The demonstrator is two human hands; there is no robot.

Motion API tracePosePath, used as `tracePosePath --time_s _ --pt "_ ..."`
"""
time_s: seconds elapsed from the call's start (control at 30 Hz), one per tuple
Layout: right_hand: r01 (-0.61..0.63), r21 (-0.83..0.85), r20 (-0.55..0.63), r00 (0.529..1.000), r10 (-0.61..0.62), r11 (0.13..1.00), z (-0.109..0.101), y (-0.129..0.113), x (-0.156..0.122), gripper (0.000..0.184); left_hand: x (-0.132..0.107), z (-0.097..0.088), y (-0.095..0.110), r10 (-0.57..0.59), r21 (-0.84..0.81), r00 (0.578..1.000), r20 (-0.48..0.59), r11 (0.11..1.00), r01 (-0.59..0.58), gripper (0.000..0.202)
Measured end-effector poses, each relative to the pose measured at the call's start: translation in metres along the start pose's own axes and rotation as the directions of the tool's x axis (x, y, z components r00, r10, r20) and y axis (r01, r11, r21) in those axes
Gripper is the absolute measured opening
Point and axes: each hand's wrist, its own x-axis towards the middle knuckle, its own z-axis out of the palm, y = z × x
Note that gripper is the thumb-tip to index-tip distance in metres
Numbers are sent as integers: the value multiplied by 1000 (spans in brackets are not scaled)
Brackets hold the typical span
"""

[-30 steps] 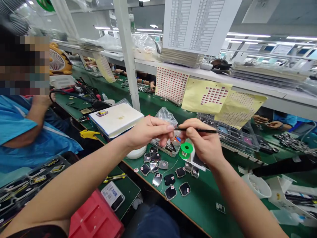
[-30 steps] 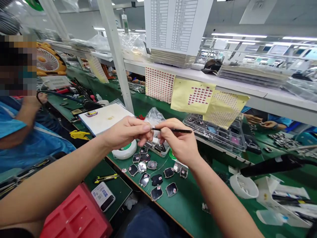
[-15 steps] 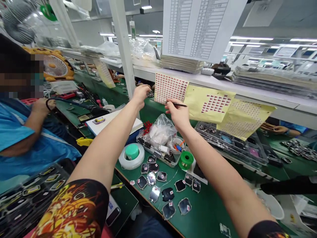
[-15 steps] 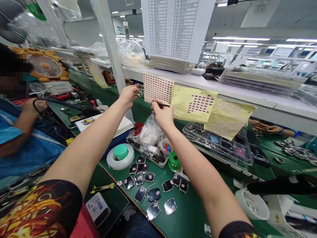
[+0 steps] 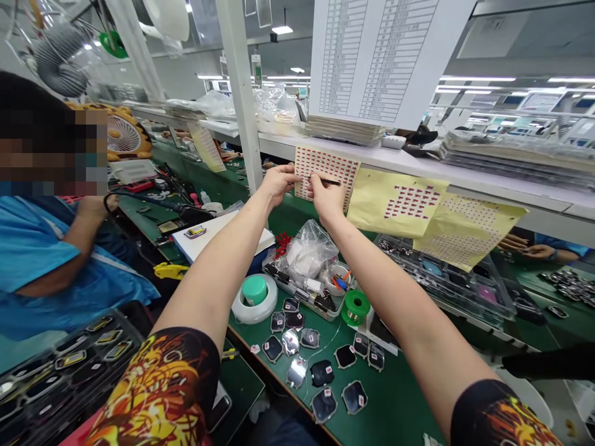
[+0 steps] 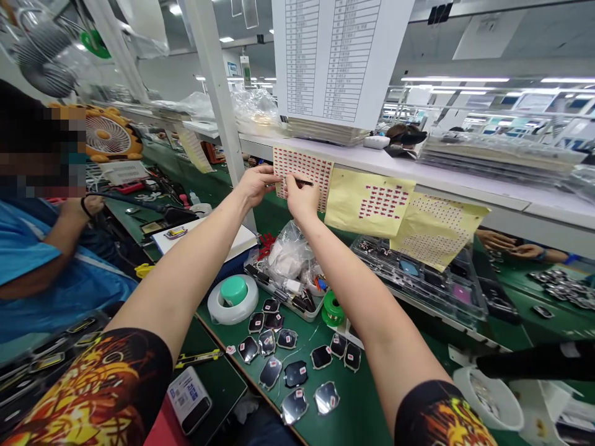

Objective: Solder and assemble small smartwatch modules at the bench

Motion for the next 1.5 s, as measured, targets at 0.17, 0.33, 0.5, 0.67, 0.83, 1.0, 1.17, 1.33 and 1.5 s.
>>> tracePosePath --time_s 0.17,0.33,0.5,0.67,0.83,1.0,1.17,1.33,1.5 --pt "80 18 -132 988 -77 997 8 4 6 47 1 -7 0 -27 -11 999 34 1000 27 49" --pt "17 79 -160 987 -4 997 11 -1 4 26 0 -12 0 -32 -24 998 58 999 33 53" --pt "-51 130 -185 980 74 990 19 -11 1 13 0 -15 1 -29 -19 998 61 999 30 51" --pt "-66 185 -170 981 98 981 26 -17 1 8 2 -18 2 -25 -20 998 65 999 26 50" --pt "-82 224 -184 975 125 971 29 -17 1 9 3 -19 2 -31 -21 996 78 999 33 50" --pt "-75 236 -179 977 119 969 30 -17 1 8 2 -19 2 -29 -23 997 75 999 31 50" --pt "-111 256 -175 972 158 960 31 -21 1 12 1 -18 2 -29 -24 997 74 999 31 47" --pt "-109 246 -169 974 153 963 30 -20 -1 11 1 -18 1 -33 -26 997 74 999 35 46" --pt "-94 224 -187 973 138 970 31 -16 -1 8 2 -17 1 -33 -23 997 74 999 34 48"
